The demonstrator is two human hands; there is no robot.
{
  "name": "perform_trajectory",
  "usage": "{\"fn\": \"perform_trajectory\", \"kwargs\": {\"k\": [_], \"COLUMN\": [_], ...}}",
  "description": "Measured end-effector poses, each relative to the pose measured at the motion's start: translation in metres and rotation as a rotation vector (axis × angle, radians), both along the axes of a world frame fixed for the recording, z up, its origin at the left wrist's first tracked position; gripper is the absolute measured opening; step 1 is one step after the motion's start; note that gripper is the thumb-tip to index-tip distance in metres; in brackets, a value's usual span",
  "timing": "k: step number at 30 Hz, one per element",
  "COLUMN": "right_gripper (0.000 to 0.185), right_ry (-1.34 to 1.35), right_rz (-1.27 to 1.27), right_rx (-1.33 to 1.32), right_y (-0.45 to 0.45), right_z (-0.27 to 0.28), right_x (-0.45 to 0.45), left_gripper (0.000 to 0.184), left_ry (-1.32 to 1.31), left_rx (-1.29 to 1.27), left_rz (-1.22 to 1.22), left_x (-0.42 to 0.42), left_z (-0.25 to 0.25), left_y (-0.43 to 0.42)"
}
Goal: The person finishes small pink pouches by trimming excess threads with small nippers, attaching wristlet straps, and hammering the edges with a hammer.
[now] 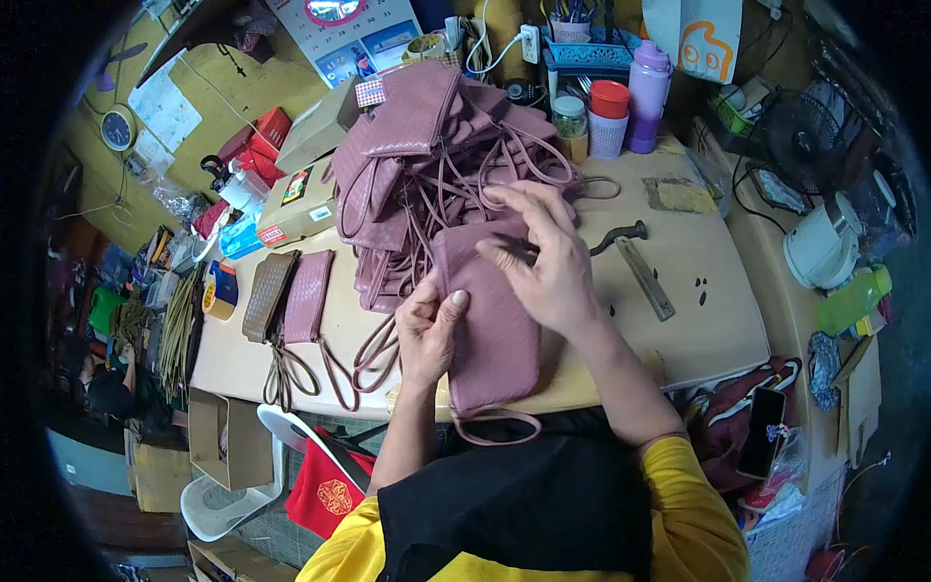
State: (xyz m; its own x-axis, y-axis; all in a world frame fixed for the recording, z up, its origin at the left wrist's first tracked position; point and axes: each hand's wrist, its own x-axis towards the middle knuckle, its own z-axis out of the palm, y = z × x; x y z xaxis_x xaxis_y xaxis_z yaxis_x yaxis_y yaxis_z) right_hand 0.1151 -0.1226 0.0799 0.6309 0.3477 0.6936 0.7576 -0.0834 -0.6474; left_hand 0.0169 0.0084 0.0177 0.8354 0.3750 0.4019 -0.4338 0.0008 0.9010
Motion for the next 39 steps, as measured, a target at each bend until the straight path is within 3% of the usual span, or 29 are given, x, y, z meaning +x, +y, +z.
{"fn": "perform_trajectory", "kwargs": {"k": [2,5,7,11,12,15,18,20,23,24,26,27,29,34,36,38,39], "right_gripper": [0.028,0.024,0.023,0.020,0.020,0.017,0.014,0.015,0.020,0.020,0.025,0.025,0.025,0.028,0.031,0.028,0.025], "right_ry": [0.118,0.302,0.277,0.309,0.313,0.321,0.407,0.599,0.537,0.537,0.381,0.383,0.366,0.208,0.061,0.122,0.239], "right_rz": [0.178,0.087,0.066,0.089,0.090,0.153,0.290,0.492,0.603,0.602,0.370,0.371,0.127,0.141,0.048,0.040,0.009], "right_rx": [-0.055,-0.160,-0.142,-0.123,-0.124,-0.001,0.064,0.253,0.357,0.356,0.190,0.189,0.077,-0.124,-0.273,-0.155,-0.040], "right_y": [0.003,-0.003,-0.002,-0.001,-0.001,0.000,0.001,0.004,0.014,0.015,0.017,0.016,0.003,-0.016,-0.020,-0.014,-0.015], "right_z": [-0.014,-0.018,-0.029,-0.051,-0.052,-0.055,-0.068,-0.074,-0.091,-0.095,-0.098,-0.090,-0.066,-0.036,-0.035,-0.054,-0.069], "right_x": [0.021,0.023,0.025,0.029,0.028,0.027,0.035,0.036,0.044,0.045,0.045,0.038,0.018,-0.004,-0.005,0.005,0.016], "left_gripper": [0.043,0.043,0.042,0.011,0.011,0.016,0.019,0.020,0.020,0.020,0.019,0.019,0.021,0.023,0.023,0.025,0.026], "left_ry": [-0.003,0.071,0.156,-0.026,-0.021,0.084,0.094,0.101,0.105,0.111,0.119,0.138,0.147,0.132,0.124,0.121,0.123], "left_rx": [-0.058,-0.060,-0.012,0.192,0.191,-0.216,-0.259,-0.286,-0.325,-0.332,-0.340,-0.369,-0.365,-0.339,-0.272,-0.182,0.101], "left_rz": [0.021,0.116,0.197,0.388,0.388,0.097,0.007,-0.036,-0.066,-0.050,-0.032,0.014,0.070,0.047,0.082,0.111,0.185], "left_x": [0.009,0.015,0.017,0.023,0.022,0.018,0.015,0.012,0.011,0.010,0.011,0.012,0.012,0.015,0.016,0.018,0.018], "left_z": [-0.003,-0.010,-0.018,-0.030,-0.030,-0.028,-0.023,-0.022,-0.021,-0.021,-0.022,-0.022,-0.026,-0.025,-0.025,-0.047,-0.051], "left_y": [-0.005,-0.004,-0.002,0.006,0.008,0.013,0.010,0.008,0.005,0.002,-0.001,-0.004,-0.004,-0.010,-0.016,-0.005,-0.001]}}
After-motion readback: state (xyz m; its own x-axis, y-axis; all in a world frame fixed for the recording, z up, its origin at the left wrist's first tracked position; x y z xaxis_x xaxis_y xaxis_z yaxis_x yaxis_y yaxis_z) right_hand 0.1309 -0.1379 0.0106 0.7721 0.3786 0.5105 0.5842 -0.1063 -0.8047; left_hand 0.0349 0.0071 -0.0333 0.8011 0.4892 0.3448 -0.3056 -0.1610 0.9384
